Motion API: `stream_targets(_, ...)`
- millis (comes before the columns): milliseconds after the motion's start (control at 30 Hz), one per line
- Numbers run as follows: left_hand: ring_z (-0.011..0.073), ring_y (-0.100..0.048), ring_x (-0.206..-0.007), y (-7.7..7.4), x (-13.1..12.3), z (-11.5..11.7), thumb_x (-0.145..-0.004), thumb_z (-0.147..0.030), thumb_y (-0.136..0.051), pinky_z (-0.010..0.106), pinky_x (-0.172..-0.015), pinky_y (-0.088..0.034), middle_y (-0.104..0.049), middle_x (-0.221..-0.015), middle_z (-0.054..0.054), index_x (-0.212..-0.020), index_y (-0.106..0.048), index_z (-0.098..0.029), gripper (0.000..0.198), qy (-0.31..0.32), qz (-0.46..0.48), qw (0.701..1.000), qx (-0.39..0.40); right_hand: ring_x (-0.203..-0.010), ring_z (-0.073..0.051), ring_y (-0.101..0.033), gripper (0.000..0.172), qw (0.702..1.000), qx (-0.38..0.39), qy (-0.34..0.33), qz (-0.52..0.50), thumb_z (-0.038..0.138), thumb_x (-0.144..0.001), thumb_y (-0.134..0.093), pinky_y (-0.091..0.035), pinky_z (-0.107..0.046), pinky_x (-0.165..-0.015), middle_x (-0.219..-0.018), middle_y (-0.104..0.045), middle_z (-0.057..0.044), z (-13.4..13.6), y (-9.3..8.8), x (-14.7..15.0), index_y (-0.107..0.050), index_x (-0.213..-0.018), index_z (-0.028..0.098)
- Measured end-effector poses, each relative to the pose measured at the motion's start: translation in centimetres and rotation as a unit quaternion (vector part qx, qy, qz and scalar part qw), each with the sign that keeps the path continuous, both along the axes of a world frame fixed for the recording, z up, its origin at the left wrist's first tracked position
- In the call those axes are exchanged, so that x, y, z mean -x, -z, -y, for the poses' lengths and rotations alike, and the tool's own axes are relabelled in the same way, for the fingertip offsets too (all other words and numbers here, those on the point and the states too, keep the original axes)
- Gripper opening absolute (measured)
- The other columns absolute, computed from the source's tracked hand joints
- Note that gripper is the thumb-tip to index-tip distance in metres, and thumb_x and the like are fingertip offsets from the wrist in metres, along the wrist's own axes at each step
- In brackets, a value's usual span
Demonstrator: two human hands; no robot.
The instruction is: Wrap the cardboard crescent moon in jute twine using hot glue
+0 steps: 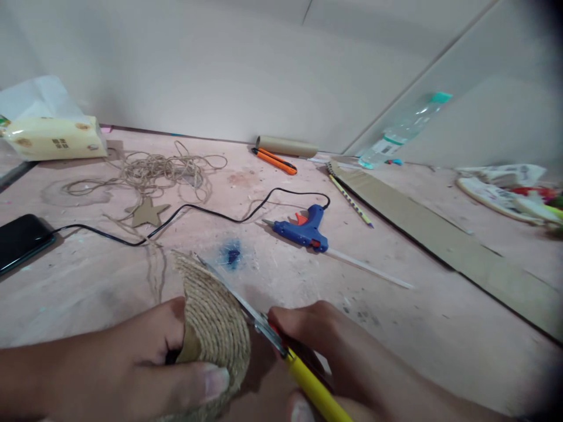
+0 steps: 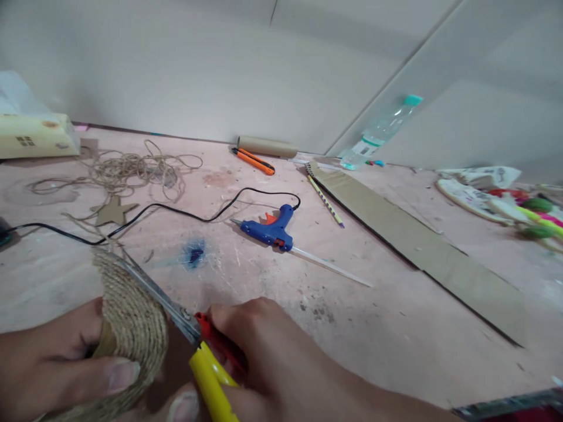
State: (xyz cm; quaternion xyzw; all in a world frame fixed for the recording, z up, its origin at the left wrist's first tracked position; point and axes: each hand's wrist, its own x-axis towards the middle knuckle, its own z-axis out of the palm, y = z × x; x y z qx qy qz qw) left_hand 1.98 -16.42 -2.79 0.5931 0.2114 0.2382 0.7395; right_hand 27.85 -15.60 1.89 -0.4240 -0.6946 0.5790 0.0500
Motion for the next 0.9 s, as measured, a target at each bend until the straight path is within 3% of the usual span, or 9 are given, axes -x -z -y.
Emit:
stream_targets(100,0.0155,-0.06,-0.073,0.1,0.1,0.0,-0.113,-0.063,-0.063,0.025,-0.076,-0.056,-0.063,-0.075,-0.002,-0.092,-0.063,-0.022,0.046,-0.005,-0.002,1.0,0.003,-0.061,-0.013,-0.038,0.06,0.999,0.012,-0.031,-0.001,0.078,-0.094,-0.069,-0.031,-0.028,-0.053,-0.065,-0.043,0.004,-0.6,0.0,-0.1,-0.054,-0.073,0.024)
stream_targets(200,0.0197,-0.065,-0.088,0.1,0.4,-0.1,-0.112,-0.061,-0.066,0.026,-0.084,-0.059,-0.066,-0.079,0.0,-0.094,-0.066,-0.022,0.043,-0.003,-0.019,1.0,-0.014,-0.061,-0.013,-0.039,0.061,0.999,0.018,-0.034,0.001,0.079,-0.094,-0.071,-0.033,-0.028,-0.054,-0.065,-0.044,0.004,-1.2,0.0,-0.3,-0.057,-0.074,0.023)
stream_targets(433,0.0196,-0.065,-0.088,-0.2,0.6,-0.4,-0.112,-0.065,-0.063,0.026,-0.086,-0.061,-0.066,-0.083,0.0,-0.095,-0.066,-0.023,0.045,0.019,-0.038,0.999,-0.026,-0.067,-0.015,-0.047,0.062,0.999,0.004,-0.044,-0.013,0.082,-0.093,-0.074,-0.042,-0.026,-0.059,-0.072,-0.055,0.001,-1.0,0.1,-0.3,-0.067,-0.083,0.022)
stream_targets(633,0.0224,-0.068,-0.096,-0.1,0.7,-0.4,-0.112,-0.068,-0.062,0.031,-0.095,-0.063,-0.067,-0.078,0.001,-0.09,-0.072,-0.021,0.053,0.028,-0.05,0.998,-0.035,-0.067,-0.016,-0.05,0.068,0.999,-0.044,0.01,0.005,0.086,-0.1,-0.06,-0.045,-0.029,-0.063,-0.075,-0.062,-0.002,0.3,0.0,-0.2,-0.071,-0.086,0.021)
stream_targets(900,0.0211,-0.067,-0.092,-0.1,0.7,-0.5,-0.113,-0.07,-0.059,0.029,-0.092,-0.062,-0.063,-0.076,0.0,-0.091,-0.072,-0.021,0.056,0.023,-0.046,0.998,-0.038,-0.069,-0.017,-0.053,0.069,0.999,-0.038,0.014,0.004,0.088,-0.095,-0.066,-0.045,-0.027,-0.061,-0.07,-0.061,-0.001,0.3,0.5,-0.8,-0.071,-0.083,0.02)
